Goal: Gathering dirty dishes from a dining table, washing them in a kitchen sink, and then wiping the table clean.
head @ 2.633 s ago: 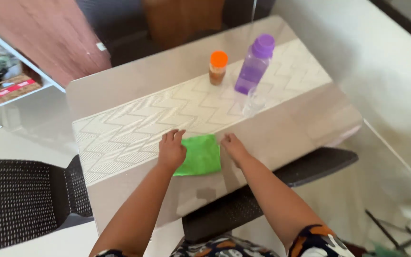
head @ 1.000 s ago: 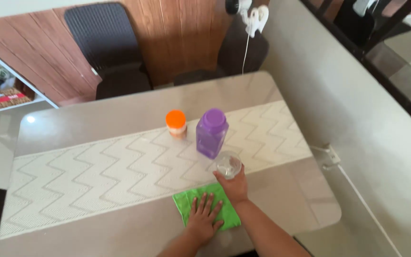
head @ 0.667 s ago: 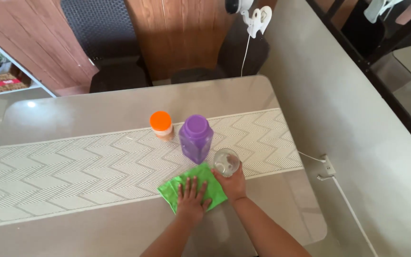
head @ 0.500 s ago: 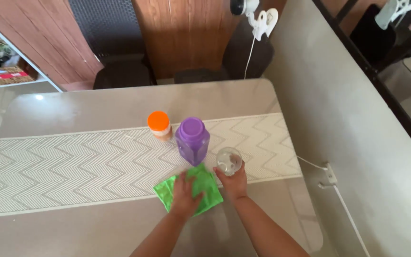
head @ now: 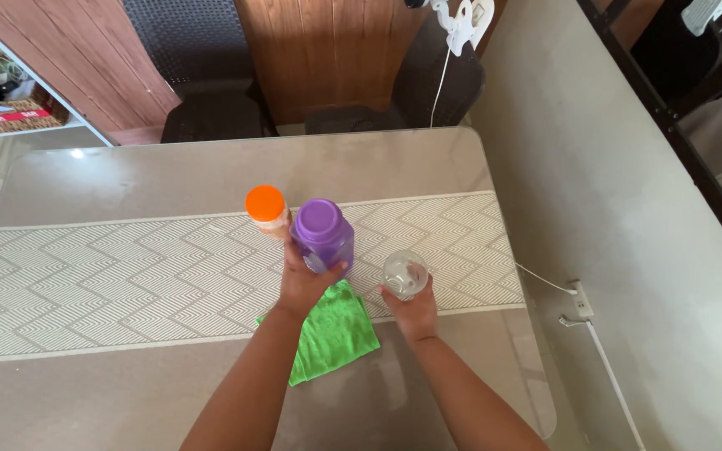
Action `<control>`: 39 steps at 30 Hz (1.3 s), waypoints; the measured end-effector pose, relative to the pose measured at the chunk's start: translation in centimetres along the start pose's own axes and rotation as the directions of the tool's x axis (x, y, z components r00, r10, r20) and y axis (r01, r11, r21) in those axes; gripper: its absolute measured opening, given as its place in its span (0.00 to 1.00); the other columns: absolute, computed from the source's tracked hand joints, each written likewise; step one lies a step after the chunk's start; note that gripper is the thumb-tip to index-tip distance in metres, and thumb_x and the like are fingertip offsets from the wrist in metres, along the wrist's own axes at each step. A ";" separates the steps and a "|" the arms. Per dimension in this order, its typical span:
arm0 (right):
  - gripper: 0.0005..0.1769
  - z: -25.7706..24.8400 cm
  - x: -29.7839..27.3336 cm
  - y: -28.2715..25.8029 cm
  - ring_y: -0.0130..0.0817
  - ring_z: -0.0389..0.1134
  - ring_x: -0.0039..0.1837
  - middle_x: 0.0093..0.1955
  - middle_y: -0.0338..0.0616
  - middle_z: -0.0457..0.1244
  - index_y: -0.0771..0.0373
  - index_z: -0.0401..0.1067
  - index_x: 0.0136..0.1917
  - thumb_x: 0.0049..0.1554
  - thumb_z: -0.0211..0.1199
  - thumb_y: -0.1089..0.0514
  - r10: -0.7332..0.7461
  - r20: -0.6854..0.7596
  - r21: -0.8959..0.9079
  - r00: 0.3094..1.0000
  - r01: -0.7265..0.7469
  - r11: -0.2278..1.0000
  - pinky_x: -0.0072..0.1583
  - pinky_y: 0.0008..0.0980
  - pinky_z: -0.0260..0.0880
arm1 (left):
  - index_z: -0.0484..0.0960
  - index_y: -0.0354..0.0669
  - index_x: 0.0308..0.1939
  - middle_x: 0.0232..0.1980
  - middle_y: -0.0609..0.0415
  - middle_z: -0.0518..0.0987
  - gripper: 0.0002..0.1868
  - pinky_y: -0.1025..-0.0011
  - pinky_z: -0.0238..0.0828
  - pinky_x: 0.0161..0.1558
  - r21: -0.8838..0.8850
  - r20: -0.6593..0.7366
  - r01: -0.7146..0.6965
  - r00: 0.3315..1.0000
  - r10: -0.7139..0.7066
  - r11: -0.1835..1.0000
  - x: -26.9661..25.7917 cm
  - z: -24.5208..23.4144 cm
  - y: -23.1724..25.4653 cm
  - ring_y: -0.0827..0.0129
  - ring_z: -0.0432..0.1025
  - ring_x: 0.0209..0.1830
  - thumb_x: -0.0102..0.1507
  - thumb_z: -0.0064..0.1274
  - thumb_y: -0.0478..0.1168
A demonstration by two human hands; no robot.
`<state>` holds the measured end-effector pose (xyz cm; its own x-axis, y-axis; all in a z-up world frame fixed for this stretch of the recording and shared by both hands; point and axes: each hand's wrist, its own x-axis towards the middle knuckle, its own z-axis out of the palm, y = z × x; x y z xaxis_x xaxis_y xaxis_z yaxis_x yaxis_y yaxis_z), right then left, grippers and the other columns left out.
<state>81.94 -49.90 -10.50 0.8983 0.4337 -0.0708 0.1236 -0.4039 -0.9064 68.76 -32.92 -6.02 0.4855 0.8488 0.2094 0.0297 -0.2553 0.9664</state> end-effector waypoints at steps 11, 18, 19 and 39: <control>0.50 3.4 -1.5 -1.3 0.44 0.68 0.63 0.59 0.47 0.67 0.54 0.63 0.62 0.31 0.83 0.43 -0.043 0.158 -0.033 0.987 0.049 0.998 0.69 0.39 0.65 | 0.52 0.36 0.67 0.64 0.33 0.64 0.63 0.39 0.60 0.65 0.007 -0.327 0.010 0.945 -0.007 1.000 -2.4 -5.1 -0.8 0.37 0.60 0.68 0.36 0.78 0.36; 0.44 11.9 -6.6 -2.8 0.56 0.68 0.61 0.53 0.61 0.64 0.68 0.64 0.58 0.34 0.84 0.56 -0.464 0.234 0.350 0.855 0.371 0.860 0.64 0.49 0.65 | 0.52 0.41 0.68 0.64 0.37 0.65 0.64 0.36 0.61 0.62 0.109 -0.445 0.017 0.895 0.033 0.994 -4.0 -14.5 -1.4 0.39 0.60 0.67 0.35 0.79 0.36; 0.46 13.6 -7.2 -2.8 0.54 0.68 0.60 0.53 0.59 0.65 0.67 0.64 0.60 0.34 0.85 0.52 -0.467 0.275 0.323 0.841 0.376 0.868 0.64 0.46 0.67 | 0.51 0.38 0.68 0.64 0.33 0.64 0.63 0.36 0.60 0.63 0.117 -0.465 0.035 0.885 0.023 0.992 -4.4 -15.8 -0.3 0.37 0.59 0.67 0.36 0.78 0.35; 0.49 31.7 -16.9 -8.6 0.55 0.71 0.53 0.49 0.58 0.66 0.68 0.64 0.60 0.31 0.85 0.49 -0.648 0.330 0.368 0.686 0.539 0.758 0.56 0.45 0.72 | 0.50 0.36 0.71 0.65 0.30 0.63 0.65 0.37 0.59 0.63 0.173 -0.701 0.137 0.712 0.025 0.975 -7.8 -34.0 -5.3 0.37 0.58 0.68 0.37 0.78 0.37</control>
<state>52.33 -28.18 -14.73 0.3967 0.8255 0.4015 0.4224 0.2242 -0.8782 35.06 -22.44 -7.64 -0.2664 0.9230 0.2778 0.2466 -0.2133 0.9453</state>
